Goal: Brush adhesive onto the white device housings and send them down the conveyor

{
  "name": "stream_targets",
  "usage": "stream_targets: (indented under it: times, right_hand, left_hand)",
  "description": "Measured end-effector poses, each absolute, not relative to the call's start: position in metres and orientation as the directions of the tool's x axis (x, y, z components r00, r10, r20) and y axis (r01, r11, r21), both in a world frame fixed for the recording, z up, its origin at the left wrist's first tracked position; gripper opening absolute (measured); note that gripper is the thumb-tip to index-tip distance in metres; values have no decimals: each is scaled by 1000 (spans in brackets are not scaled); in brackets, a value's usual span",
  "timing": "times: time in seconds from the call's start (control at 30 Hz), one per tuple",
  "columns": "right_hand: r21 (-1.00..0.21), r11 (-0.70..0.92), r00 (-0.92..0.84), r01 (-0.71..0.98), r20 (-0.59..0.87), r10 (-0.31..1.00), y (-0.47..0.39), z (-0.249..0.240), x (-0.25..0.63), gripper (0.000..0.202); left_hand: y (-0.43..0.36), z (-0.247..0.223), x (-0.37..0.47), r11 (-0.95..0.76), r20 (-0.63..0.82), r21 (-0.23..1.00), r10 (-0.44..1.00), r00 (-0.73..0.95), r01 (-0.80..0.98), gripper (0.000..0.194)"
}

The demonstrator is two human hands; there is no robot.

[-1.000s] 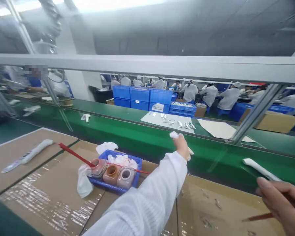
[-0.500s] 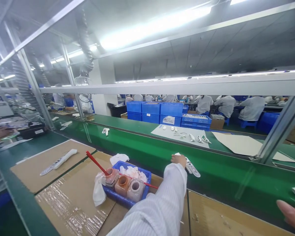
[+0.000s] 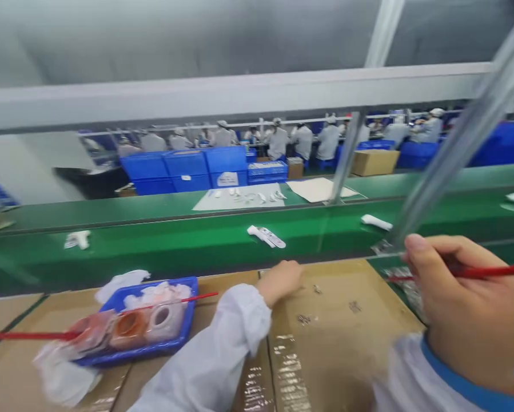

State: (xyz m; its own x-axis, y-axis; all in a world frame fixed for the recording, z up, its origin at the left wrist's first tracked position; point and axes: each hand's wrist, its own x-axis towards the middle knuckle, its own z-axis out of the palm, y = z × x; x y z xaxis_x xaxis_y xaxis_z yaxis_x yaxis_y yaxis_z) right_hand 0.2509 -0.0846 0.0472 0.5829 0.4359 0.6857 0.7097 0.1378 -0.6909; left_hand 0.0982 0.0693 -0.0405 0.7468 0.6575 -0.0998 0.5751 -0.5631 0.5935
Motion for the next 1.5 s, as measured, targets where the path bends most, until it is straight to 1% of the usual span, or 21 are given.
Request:
stream_targets:
  times: [0.03, 0.1, 0.17, 0.2, 0.3, 0.37, 0.43, 0.5, 0.57, 0.67, 0.73, 0.8, 0.9, 0.97, 1.03, 1.13, 1.2, 1.27, 1.37, 1.5]
  right_hand:
    - [-702, 139, 611, 698, 686, 394, -86, 53, 250, 21]
    - [-709, 162, 623, 686, 688, 373, -84, 58, 251, 25]
    - [-711, 179, 597, 680, 678, 428, -79, 58, 254, 28]
    - [-707, 179, 571, 684, 672, 472, -75, 56, 256, 29]
    - [-655, 164, 456, 737, 661, 596, -64, 52, 259, 31]
    - [-605, 139, 385, 784, 649, 656, -58, 50, 260, 32]
    - [-569, 110, 344, 815, 628, 698, -54, 49, 259, 34]
    - [-554, 98, 325, 827, 614, 720, -51, 49, 258, 36]
    - [-551, 97, 317, 829, 605, 730, -49, 48, 256, 36]
    - [-550, 93, 305, 830, 587, 750, -46, 47, 254, 36]
    - [-549, 89, 296, 831, 572, 765, -43, 45, 254, 36]
    - [-550, 86, 288, 830, 556, 779, -39, 43, 254, 36]
    - [-537, 71, 278, 841, 540, 795, -33, 40, 255, 35]
    - [-516, 67, 253, 854, 524, 814, -28, 37, 256, 31]
    - [-493, 84, 196, 866, 489, 850, -24, 34, 257, 23]
    - [-503, 126, 108, 855, 411, 905, -20, 31, 256, 8]
    - [-542, 151, 77, 827, 374, 924, -19, 30, 254, 6]
    - [-569, 177, 53, 803, 363, 930, -19, 32, 251, 7]
    - [-571, 191, 47, 798, 376, 925, -22, 35, 248, 13]
    - [-597, 198, 49, 778, 371, 927, -24, 38, 244, 11]
  left_hand:
    - [68, -47, 97, -592, -91, 564, 648, 756, 575, 40]
    - [69, -63, 97, -639, -54, 515, 641, 766, 571, 46]
    - [70, -78, 101, -667, -24, 481, 638, 770, 568, 48]
    - [71, -85, 102, -677, -18, 469, 635, 772, 568, 45]
    - [71, -99, 106, -687, -20, 446, 634, 773, 575, 29]
    - [70, -103, 106, -678, -16, 439, 650, 760, 589, 21]
    - [68, -102, 107, -669, 9, 433, 674, 739, 605, 22]
    - [66, -99, 111, -673, 48, 436, 680, 732, 597, 30]
    - [65, -98, 118, -698, 77, 464, 646, 759, 546, 31]
    - [65, -103, 130, -706, 86, 544, 585, 807, 454, 17]
    - [67, -107, 134, -669, 91, 608, 594, 799, 428, 10]
    - [69, -108, 134, -605, 108, 684, 635, 765, 406, 10]
    - [72, -101, 128, -465, 116, 820, 706, 699, 333, 12]
    - [72, -89, 123, -353, 96, 904, 717, 691, 240, 16]
    - [69, -75, 117, -257, 93, 958, 702, 706, 129, 24]
    - [63, -53, 110, -164, 128, 986, 695, 708, -17, 31]
    - [59, -41, 106, -100, 144, 990, 701, 699, -104, 33]
    - [56, -32, 103, -72, 152, 987, 719, 678, -145, 32]
    - [54, -22, 98, -127, 161, 987, 757, 633, -99, 32]
    - [54, -13, 91, -154, 141, 987, 757, 638, -36, 31]
